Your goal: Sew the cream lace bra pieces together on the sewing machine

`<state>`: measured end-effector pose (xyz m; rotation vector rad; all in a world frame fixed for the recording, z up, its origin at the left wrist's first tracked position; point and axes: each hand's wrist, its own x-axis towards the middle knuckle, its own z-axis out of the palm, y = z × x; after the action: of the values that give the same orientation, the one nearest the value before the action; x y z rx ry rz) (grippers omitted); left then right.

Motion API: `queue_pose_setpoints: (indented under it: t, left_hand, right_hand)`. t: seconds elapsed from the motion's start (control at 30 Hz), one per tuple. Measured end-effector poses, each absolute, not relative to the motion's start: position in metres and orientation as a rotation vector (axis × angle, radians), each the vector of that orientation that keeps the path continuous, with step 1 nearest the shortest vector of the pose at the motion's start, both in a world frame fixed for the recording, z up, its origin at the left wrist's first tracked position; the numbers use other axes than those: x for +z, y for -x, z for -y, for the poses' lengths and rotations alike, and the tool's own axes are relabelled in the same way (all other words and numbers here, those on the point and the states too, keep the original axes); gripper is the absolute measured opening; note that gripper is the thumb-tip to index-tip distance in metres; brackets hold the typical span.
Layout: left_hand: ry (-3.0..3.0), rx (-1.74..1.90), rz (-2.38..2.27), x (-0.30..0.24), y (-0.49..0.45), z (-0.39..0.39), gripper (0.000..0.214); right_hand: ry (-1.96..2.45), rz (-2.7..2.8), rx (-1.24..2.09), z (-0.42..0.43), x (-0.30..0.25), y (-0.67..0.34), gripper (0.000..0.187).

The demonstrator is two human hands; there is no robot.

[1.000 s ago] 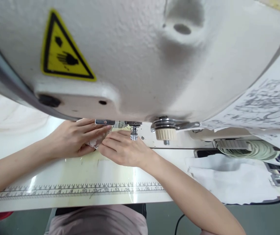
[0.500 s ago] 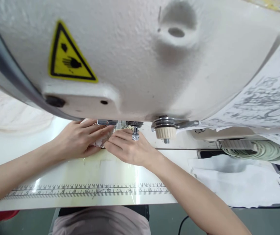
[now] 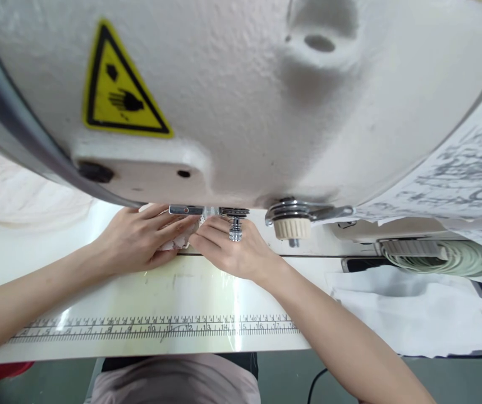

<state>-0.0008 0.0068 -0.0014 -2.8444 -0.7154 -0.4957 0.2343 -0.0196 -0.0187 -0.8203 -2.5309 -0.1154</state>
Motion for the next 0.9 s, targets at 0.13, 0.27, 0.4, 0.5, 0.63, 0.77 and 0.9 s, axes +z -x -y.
queue_pose_setpoints:
  t: [0.13, 0.27, 0.4, 0.5, 0.63, 0.77, 0.9]
  left_hand:
    - [2.845, -0.458, 0.732, -0.001, 0.001, -0.006, 0.043]
    - [2.863, -0.46, 0.74, 0.0, 0.0, -0.006, 0.043]
    - [2.861, -0.416, 0.731, -0.001, 0.0, -0.007, 0.047]
    - [2.856, -0.399, 0.728, -0.002, 0.001, -0.007, 0.047]
    - [2.822, -0.499, 0.65, -0.003, 0.001, -0.006, 0.041]
    - [2.787, -0.658, 0.492, -0.004, 0.0, -0.004, 0.026]
    - [2.785, -0.692, 0.469, -0.002, -0.001, -0.003, 0.018]
  right_hand:
    - [0.825, 2.531, -0.12, 0.018, -0.016, -0.236, 0.018]
    - [0.828, 2.554, -0.123, 0.016, -0.004, -0.236, 0.016]
    - [0.889, 2.542, -0.288, 0.017, 0.008, -0.235, 0.011]
    - [0.928, 2.479, -0.37, 0.018, 0.01, -0.236, 0.005]
    - [0.938, 2.492, -0.312, 0.017, 0.006, -0.238, 0.008]
    - [0.847, 2.489, -0.24, 0.014, -0.001, -0.24, 0.015]
    - [0.788, 2.486, -0.178, 0.015, -0.011, -0.237, 0.019]
